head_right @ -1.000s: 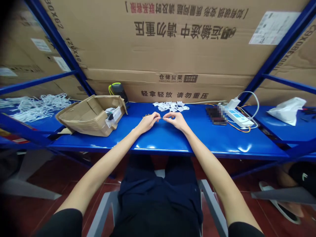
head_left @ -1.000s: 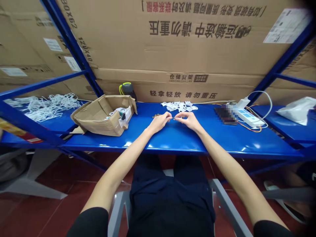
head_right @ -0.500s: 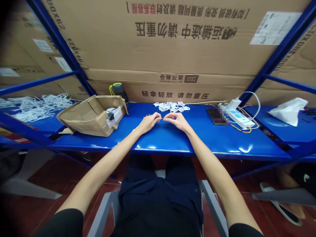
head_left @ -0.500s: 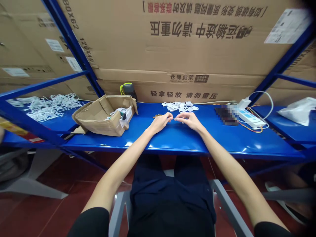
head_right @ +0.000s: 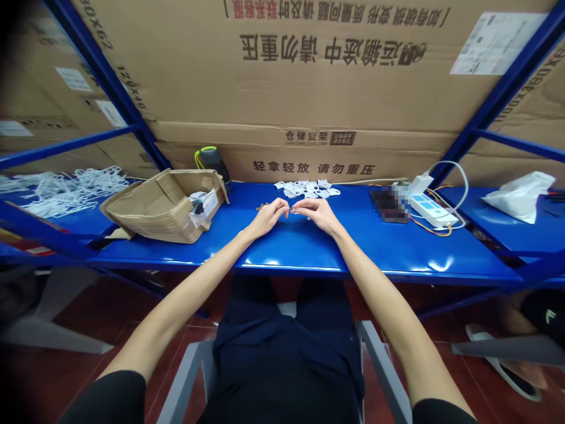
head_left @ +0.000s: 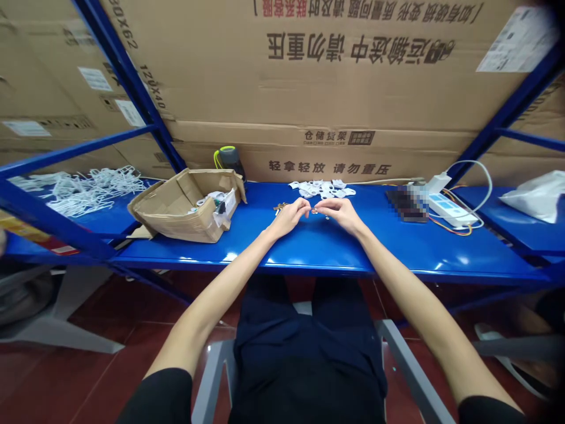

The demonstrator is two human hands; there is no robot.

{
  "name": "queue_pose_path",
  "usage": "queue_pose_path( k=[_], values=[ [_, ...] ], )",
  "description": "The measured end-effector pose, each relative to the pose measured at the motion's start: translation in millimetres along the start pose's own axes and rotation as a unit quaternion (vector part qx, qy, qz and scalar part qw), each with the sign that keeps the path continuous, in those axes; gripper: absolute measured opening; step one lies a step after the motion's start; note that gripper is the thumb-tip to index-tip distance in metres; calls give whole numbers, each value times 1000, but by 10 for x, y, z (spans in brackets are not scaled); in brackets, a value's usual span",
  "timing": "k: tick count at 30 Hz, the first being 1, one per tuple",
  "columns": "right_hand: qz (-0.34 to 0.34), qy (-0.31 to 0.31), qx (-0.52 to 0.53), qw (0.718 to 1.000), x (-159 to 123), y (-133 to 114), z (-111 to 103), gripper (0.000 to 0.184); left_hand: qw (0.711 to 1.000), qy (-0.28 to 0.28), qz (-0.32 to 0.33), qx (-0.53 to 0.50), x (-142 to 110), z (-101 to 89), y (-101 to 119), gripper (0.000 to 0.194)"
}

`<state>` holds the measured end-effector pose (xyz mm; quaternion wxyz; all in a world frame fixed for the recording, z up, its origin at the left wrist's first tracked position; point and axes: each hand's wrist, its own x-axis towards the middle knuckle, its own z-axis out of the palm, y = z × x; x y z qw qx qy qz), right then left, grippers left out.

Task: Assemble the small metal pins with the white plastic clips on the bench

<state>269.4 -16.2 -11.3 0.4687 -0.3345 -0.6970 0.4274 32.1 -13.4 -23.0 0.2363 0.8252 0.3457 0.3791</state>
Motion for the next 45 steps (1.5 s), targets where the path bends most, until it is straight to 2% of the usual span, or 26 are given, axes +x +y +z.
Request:
queue_pose_path(
  k=[7, 14, 19, 27, 33, 37, 41, 45],
  values=[
    [-8, 9, 1, 1000, 10, 42, 6, 38, 1000, 11, -6, -28, 13, 35, -59, 30],
    [-9, 19, -55, 998, 35, 103, 10, 41, 999, 6, -13, 29, 8, 17, -41, 24],
    [-14, 43, -47, 998, 38, 95, 44, 46, 995, 4, -41, 87, -5, 5, 12, 22],
    [-44, 40, -141, 988, 5, 100, 73, 32, 986, -9, -55, 156, -18, 0, 12, 23],
    [-103, 23, -246, 964, 0, 176, 71, 21, 963, -35, -48, 262, -21, 8, 21, 25],
    [-142, 5, -316, 938, 28, 240, 79, 22, 948, -45, -29, 313, -13, 21, 6, 29],
    [-139, -8, -351, 926, 56, 277, 91, 25, 951, -45, -26, 305, -8, 23, -5, 29],
    [-132, 12, -318, 939, 60, 271, 77, 23, 974, -35, -32, 220, -15, -14, -8, 24]
  ],
)
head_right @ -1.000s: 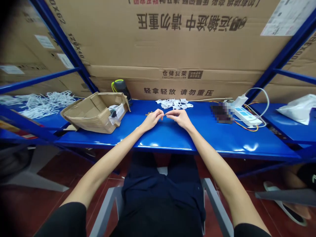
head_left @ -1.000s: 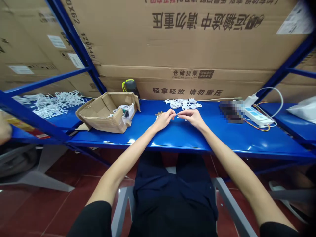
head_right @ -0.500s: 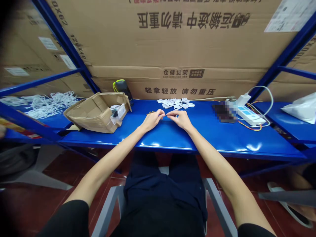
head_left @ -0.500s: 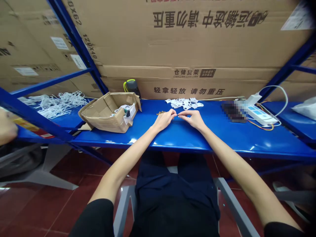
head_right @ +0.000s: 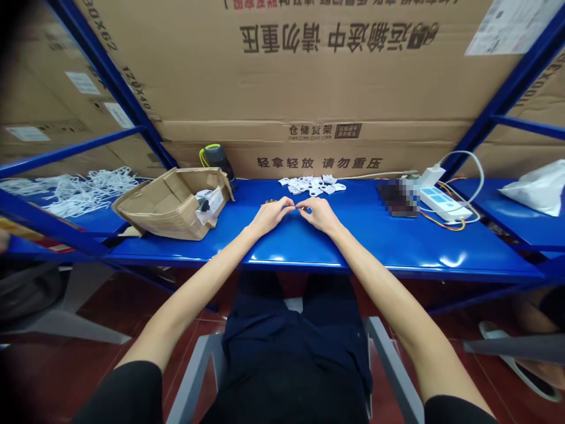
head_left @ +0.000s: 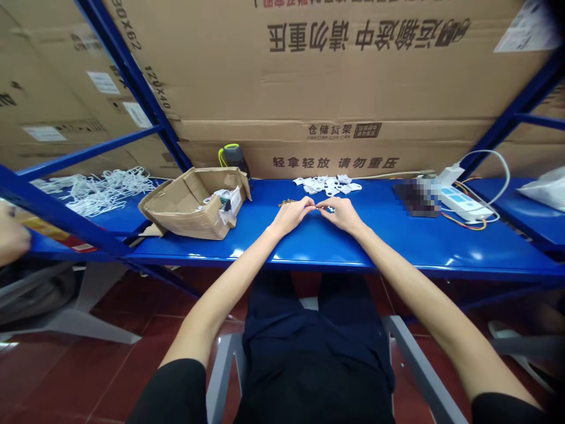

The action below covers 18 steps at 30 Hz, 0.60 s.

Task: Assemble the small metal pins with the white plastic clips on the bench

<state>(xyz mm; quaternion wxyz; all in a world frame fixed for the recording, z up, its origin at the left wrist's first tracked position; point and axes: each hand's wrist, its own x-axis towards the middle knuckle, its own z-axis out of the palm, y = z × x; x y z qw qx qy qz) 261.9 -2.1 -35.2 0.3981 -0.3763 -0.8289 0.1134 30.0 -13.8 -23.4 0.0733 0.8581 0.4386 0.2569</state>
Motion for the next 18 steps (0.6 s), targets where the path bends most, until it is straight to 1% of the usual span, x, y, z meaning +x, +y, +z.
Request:
queue_pose_path(
  k=[2, 4, 8, 11, 14, 16, 18],
  values=[
    [14, 11, 15, 1000, -1, -4, -17, 22, 999, 13, -2, -36, -6, -20, -23, 25],
    [20, 14, 24, 999, -2, -12, -30, 23, 999, 20, -5, -46, -11, -33, -51, 26],
    [17, 5, 26, 1000, -4, -34, -36, 23, 1000, 14, 2, -26, -18, -35, -80, 26],
    [12, 3, 19, 1000, -2, -45, -30, 24, 1000, 12, 26, -9, -23, -33, -67, 28],
    [11, 4, 27, 1000, 0, -58, -22, 23, 999, 25, 41, -11, -24, -34, -50, 30],
    [23, 16, 46, 999, 3, -70, -20, 23, 998, 40, 34, -27, -22, -36, -45, 30],
    [45, 36, 78, 995, 8, -79, -21, 28, 997, 49, 26, -45, -18, -39, -42, 30]
  ],
)
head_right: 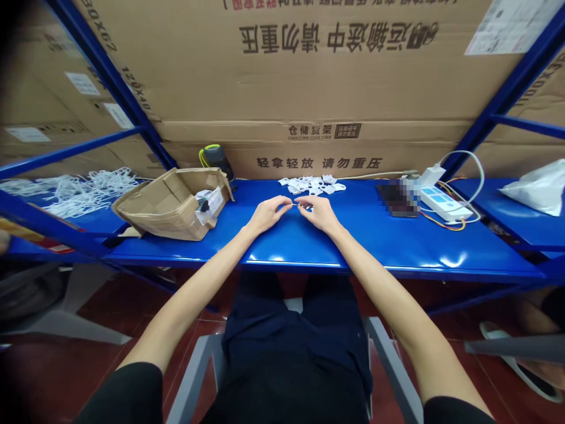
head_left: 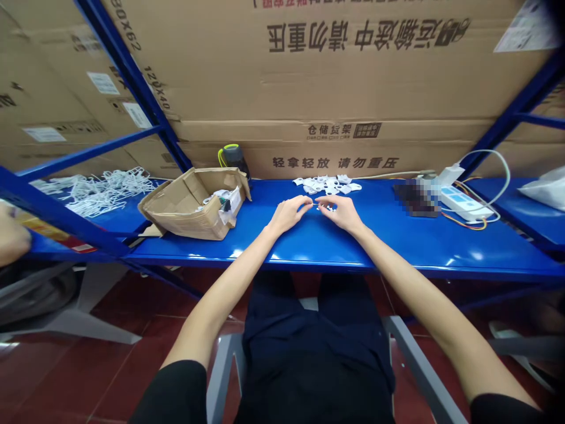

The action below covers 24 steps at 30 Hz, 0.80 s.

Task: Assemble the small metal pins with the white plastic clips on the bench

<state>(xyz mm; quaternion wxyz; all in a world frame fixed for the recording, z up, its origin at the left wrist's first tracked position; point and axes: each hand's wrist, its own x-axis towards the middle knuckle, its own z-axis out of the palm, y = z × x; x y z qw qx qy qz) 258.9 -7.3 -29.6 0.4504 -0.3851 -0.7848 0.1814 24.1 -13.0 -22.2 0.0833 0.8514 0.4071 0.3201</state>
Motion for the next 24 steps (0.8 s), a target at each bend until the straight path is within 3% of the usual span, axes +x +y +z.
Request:
queue_pose_path(
  k=[4, 8, 14, 24],
  values=[
    [51, 25, 81, 995, 14, 7, -7, 40, 1000, 11, -11, -27, 7, -6, 12, 31],
    [63, 31, 105, 992, 9, 23, -19, 38, 999, 21, -13, -44, 10, -9, 25, 32],
    [-33, 2, -47, 998, -9, 62, 6, 21, 1000, 10, -9, 11, 0, 19, 27, 28],
    [-154, -65, -259, 951, -3, 90, 58, 31, 994, -18, 7, 108, 8, 68, 25, 31]
  ],
)
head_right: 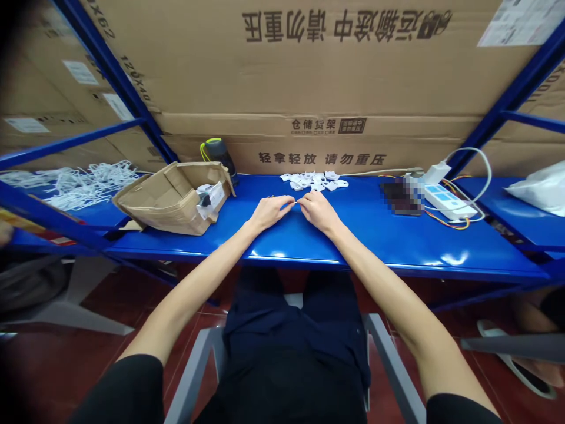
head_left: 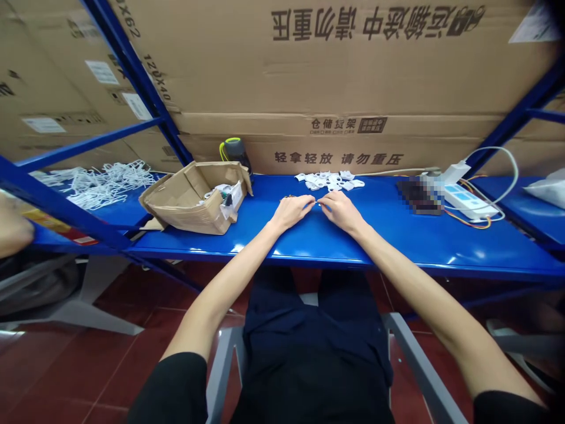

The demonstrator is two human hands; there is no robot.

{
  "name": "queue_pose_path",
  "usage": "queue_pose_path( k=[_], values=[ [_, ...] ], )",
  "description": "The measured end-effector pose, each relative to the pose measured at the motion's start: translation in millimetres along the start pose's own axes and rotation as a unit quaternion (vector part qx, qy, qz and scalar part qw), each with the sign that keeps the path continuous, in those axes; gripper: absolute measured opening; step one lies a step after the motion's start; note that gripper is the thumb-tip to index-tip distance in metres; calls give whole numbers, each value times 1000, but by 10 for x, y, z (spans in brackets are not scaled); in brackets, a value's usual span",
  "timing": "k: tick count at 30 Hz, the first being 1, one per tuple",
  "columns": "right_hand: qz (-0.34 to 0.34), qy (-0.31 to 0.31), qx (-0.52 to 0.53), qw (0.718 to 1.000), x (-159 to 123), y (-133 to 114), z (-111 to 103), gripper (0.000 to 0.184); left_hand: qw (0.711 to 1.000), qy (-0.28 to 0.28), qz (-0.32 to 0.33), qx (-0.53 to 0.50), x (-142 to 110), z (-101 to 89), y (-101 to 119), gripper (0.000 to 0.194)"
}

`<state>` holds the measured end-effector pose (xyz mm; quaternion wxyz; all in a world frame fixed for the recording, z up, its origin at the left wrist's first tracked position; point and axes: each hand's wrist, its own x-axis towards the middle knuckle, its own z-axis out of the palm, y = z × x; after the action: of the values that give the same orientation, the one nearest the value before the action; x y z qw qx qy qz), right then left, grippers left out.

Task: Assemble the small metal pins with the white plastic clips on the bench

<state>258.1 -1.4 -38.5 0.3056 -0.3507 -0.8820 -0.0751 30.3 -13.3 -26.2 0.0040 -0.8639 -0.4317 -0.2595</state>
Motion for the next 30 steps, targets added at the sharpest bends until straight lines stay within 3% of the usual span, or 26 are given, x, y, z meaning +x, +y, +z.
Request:
queue_pose_path(
  k=[10, 18, 30],
  values=[
    [-37, 67, 83, 994, -13, 2, 10, 36, 989, 32, -25, -139, -9, -16, -92, 27],
    [165, 122, 253, 945, 10, -32, -37, 30, 983, 46, -27, -177, 14, 16, -91, 28],
    [220, 97, 367, 899, 18, -102, -112, 34, 977, 46, -42, -203, 17, 9, -74, 28]
  ],
)
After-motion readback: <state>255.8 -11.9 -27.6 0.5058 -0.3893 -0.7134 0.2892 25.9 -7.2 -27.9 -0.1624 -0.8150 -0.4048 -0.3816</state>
